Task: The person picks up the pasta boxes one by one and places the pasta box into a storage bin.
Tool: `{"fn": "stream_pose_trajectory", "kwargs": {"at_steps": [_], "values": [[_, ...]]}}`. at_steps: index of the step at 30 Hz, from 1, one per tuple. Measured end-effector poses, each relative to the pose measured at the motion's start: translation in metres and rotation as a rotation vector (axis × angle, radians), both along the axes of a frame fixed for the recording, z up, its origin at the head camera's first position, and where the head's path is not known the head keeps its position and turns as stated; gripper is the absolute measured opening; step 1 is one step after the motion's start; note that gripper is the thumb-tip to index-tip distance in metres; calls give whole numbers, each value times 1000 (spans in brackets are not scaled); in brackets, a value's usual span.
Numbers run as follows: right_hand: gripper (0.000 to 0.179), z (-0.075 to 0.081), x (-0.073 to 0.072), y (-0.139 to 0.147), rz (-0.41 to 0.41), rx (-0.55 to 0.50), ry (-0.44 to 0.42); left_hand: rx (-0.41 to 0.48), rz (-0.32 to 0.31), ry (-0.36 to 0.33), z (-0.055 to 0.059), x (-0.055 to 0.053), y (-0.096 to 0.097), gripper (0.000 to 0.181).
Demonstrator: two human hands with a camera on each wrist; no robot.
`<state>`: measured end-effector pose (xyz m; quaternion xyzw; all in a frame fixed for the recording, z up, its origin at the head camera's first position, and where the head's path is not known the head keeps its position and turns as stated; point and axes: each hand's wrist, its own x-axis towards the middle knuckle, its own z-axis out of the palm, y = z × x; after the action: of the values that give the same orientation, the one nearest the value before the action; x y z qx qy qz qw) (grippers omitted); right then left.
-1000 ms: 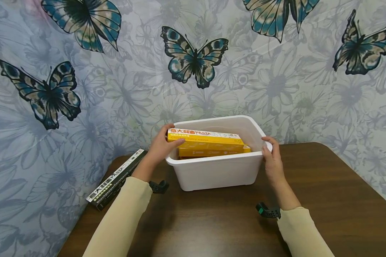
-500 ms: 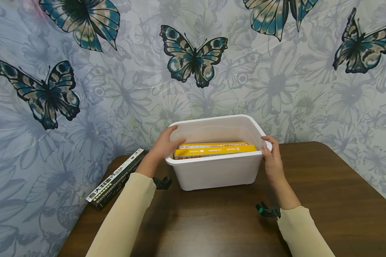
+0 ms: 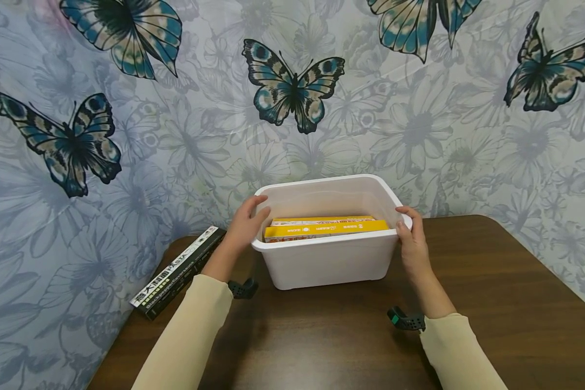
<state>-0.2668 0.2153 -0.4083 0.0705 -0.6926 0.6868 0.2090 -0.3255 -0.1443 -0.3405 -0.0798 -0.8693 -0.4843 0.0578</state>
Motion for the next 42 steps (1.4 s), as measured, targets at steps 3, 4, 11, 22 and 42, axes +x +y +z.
{"fn": "stream_pose_trajectory", "kwargs": {"at_steps": [3, 4, 11, 22, 42], "values": [[43, 0, 0, 0, 4, 2, 4, 30, 1, -4, -2, 5, -1, 49], [43, 0, 0, 0, 4, 5, 3, 37, 0, -3, -2, 7, -2, 49], [43, 1, 1, 0, -4, 18, -13, 67, 19, 23, -5, 18, -5, 48], [44, 0, 0, 0, -7, 23, -18, 119, 48, 118, -19, 30, -12, 45], [43, 0, -1, 0, -16, 28, -25, 237, 46, 201, -55, 50, -39, 42]]}}
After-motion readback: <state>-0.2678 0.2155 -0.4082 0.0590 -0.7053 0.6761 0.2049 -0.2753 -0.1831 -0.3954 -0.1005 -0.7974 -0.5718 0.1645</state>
